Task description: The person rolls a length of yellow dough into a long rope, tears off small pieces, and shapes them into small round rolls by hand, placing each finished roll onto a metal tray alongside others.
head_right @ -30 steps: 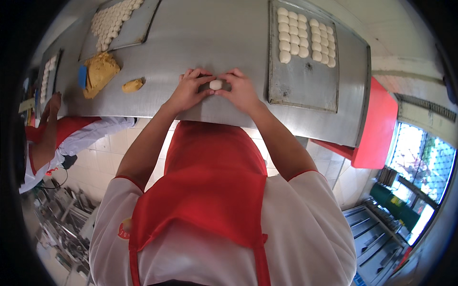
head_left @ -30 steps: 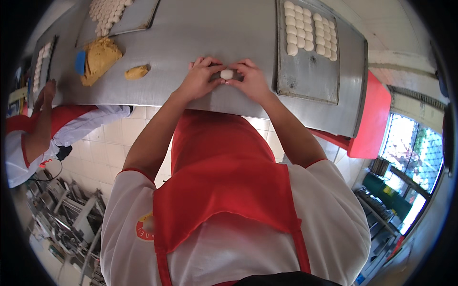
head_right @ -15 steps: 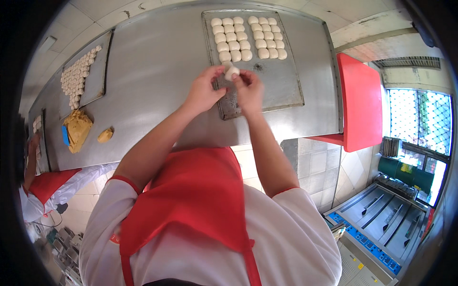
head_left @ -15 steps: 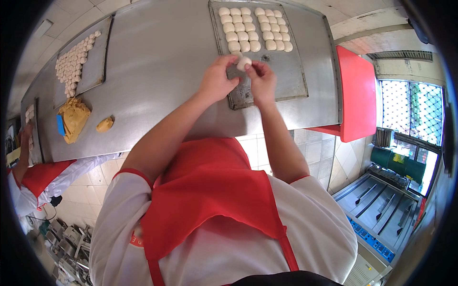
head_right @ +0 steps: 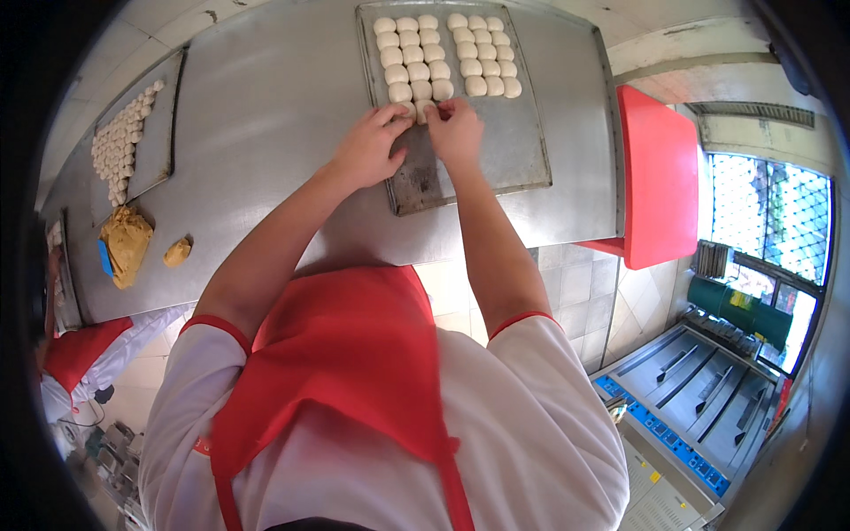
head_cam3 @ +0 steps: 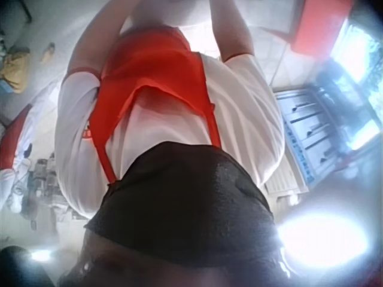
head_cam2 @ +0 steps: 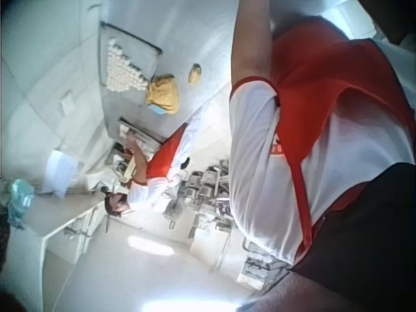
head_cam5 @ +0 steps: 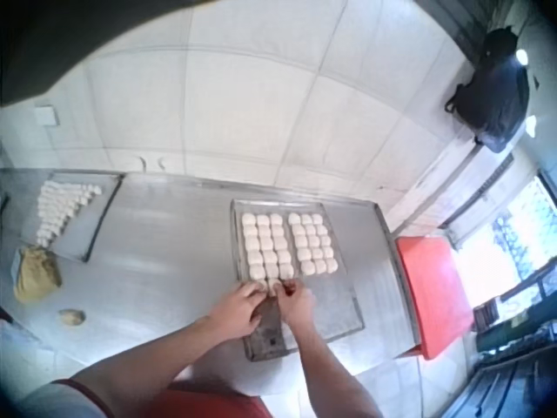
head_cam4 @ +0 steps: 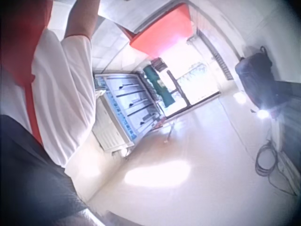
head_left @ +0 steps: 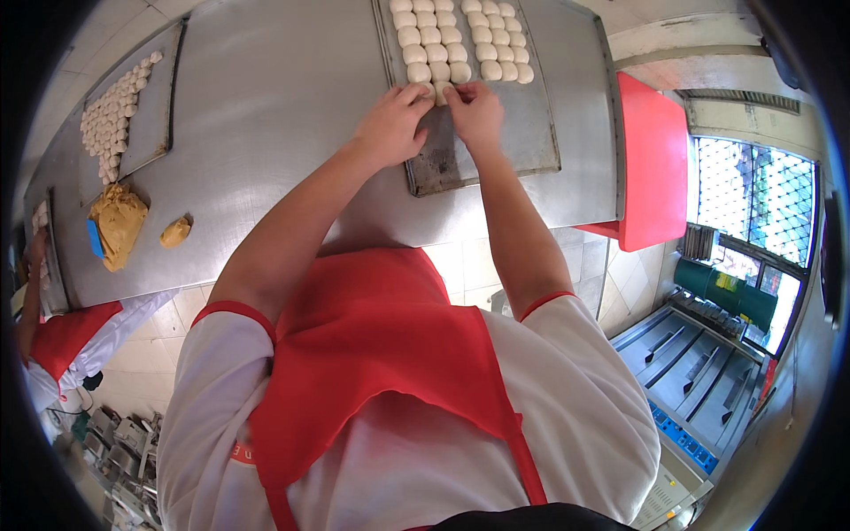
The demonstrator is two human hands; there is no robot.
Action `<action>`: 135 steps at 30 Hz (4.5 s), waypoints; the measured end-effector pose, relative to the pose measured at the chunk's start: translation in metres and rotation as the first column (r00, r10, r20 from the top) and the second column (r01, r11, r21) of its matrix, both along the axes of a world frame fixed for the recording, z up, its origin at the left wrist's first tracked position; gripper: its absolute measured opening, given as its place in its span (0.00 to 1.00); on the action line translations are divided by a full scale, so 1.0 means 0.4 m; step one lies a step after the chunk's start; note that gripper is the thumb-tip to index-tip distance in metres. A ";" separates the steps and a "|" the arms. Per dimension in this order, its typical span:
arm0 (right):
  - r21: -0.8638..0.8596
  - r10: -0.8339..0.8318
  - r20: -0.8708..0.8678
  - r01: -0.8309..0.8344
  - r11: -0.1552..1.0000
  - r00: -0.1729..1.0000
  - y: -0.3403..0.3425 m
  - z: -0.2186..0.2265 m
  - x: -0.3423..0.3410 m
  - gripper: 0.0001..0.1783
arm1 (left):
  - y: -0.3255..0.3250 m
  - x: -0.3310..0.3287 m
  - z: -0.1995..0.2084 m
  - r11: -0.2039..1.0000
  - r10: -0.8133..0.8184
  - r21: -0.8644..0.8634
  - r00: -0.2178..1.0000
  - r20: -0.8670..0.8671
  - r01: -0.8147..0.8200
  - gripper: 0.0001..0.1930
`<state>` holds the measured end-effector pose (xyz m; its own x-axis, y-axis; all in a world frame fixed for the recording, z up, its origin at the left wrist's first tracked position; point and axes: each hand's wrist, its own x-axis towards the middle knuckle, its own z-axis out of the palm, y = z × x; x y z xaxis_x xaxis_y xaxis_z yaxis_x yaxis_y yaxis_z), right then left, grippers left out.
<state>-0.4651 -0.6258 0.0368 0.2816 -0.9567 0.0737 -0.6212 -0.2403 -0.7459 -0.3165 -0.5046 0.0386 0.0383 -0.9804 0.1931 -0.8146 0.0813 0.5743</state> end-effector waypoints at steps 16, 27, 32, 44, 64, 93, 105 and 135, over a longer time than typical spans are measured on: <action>-0.302 0.422 0.187 -0.357 0.884 0.887 0.362 0.047 0.213 0.08 | 0.930 0.539 0.029 0.705 0.655 0.116 0.706 0.269 -0.699 0.31; 0.391 0.673 0.263 -0.714 0.581 0.691 0.842 -0.048 0.798 0.15 | 0.941 0.605 0.002 0.736 0.646 -0.097 0.738 -0.195 -0.670 0.21; 0.387 0.677 0.150 -0.673 0.630 0.720 0.864 -0.033 0.828 0.14 | 0.978 0.680 -0.036 0.816 0.555 -0.041 0.801 -0.224 -0.576 0.18; 0.160 0.798 0.090 -0.800 0.579 0.595 0.838 0.108 1.176 0.18 | 1.008 0.761 0.024 0.667 0.422 0.333 -0.031 -0.906 -0.667 0.20; 0.332 0.550 -0.411 -0.442 0.833 0.727 0.589 0.035 0.399 0.21 | 0.969 0.463 0.064 0.755 0.134 0.540 -0.718 -0.683 -0.372 0.15; -0.105 0.673 -0.027 -0.671 0.734 0.739 0.599 -0.069 0.229 0.23 | 0.672 0.251 -0.020 0.914 0.397 0.292 0.771 -0.498 -0.283 0.32; 0.392 0.379 0.573 -0.649 0.651 0.727 0.707 0.095 0.287 0.12 | 0.738 0.257 0.099 0.890 0.427 0.361 0.230 -0.875 -0.277 0.19; 0.037 0.524 -0.018 -0.523 0.851 0.852 0.680 -0.004 0.295 0.19 | 0.669 0.309 0.024 0.941 0.331 0.137 0.924 -0.194 -0.309 0.13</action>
<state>-0.3471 -0.3537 0.0353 0.7428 -0.6687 0.0328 -0.4295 -0.5135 -0.7429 -0.1930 -0.2372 0.0482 0.3820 -0.9230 0.0458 -0.6465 -0.2315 0.7269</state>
